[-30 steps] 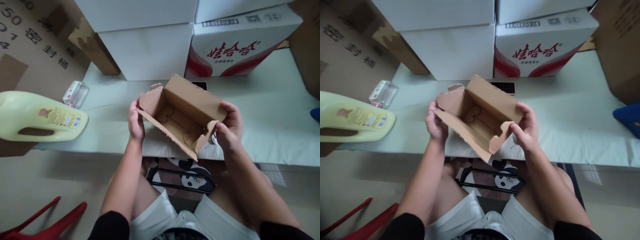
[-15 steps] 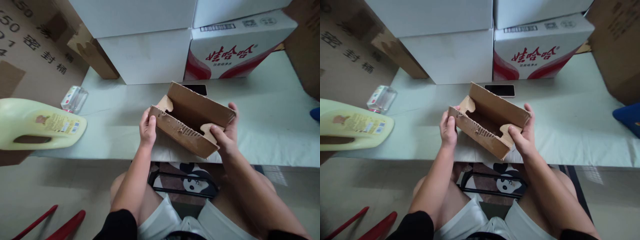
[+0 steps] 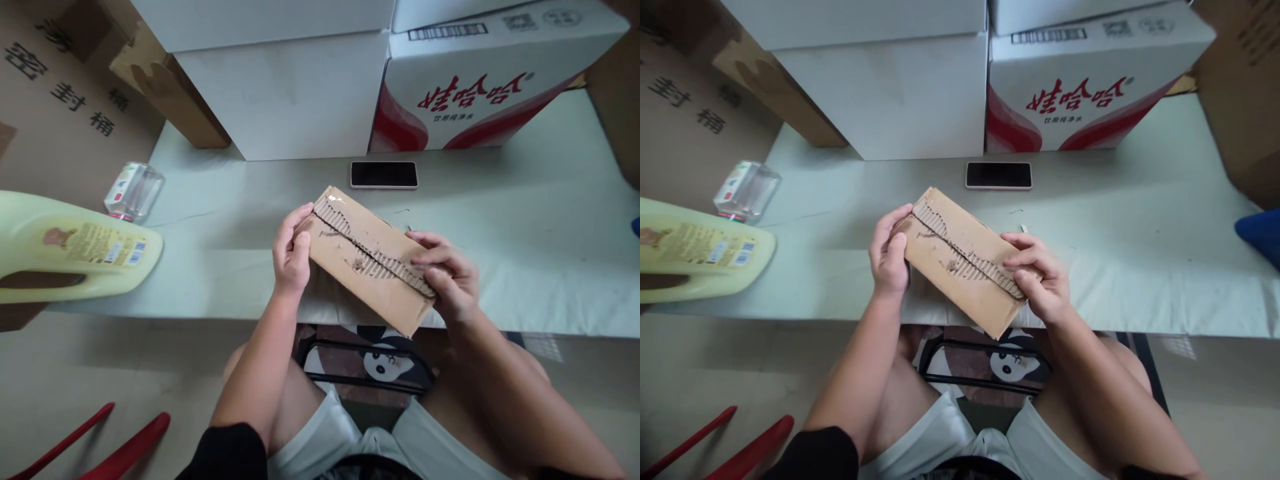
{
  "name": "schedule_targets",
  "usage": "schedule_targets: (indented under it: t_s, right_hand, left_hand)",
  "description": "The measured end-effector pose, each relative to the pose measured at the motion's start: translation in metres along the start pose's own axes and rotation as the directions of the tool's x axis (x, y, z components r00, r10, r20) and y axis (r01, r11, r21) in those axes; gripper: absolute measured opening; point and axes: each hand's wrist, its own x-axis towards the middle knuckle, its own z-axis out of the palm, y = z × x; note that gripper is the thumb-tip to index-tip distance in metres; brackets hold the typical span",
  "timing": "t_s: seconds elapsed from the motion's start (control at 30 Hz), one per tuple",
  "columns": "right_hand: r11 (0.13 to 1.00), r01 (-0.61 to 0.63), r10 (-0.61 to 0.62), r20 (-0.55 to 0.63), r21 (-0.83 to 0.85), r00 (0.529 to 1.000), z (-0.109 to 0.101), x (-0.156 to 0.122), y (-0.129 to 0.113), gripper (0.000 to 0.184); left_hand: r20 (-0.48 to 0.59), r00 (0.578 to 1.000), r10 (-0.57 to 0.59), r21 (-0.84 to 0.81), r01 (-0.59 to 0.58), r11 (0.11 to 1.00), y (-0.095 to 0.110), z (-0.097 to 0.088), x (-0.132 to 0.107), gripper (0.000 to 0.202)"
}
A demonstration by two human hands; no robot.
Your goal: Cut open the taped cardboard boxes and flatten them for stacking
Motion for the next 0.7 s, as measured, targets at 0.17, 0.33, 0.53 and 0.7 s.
schedule_targets:
  t_s: [0.17,0.33,0.53,0.7]
  right_hand:
    - [1.000,-0.017,0.016,0.022,0.023,1.000,0.000,0.000,0.002,0.011]
    - [0.997,-0.026,0.021,0.070,0.073,0.997,0.005,0.000,0.000,0.018]
    - [0.969,-0.194,0.207,-0.072,0.154,0.976,0.007,0.002,0.009,0.048]
    - [0.930,-0.366,0.363,0.161,-0.014,0.918,0.004,-0.001,0.024,0.051]
  left_hand:
    - [0.106,0.993,0.056,0.182,-0.075,0.980,0.007,-0.011,0.015,0.035]
    - [0.135,0.990,0.034,0.243,-0.067,0.968,0.009,-0.019,0.021,0.039]
    - [-0.113,0.981,-0.157,0.073,0.166,0.983,-0.004,-0.029,0.024,0.039]
    - [-0.339,0.839,-0.425,-0.218,0.370,0.903,-0.018,-0.045,0.029,0.037]
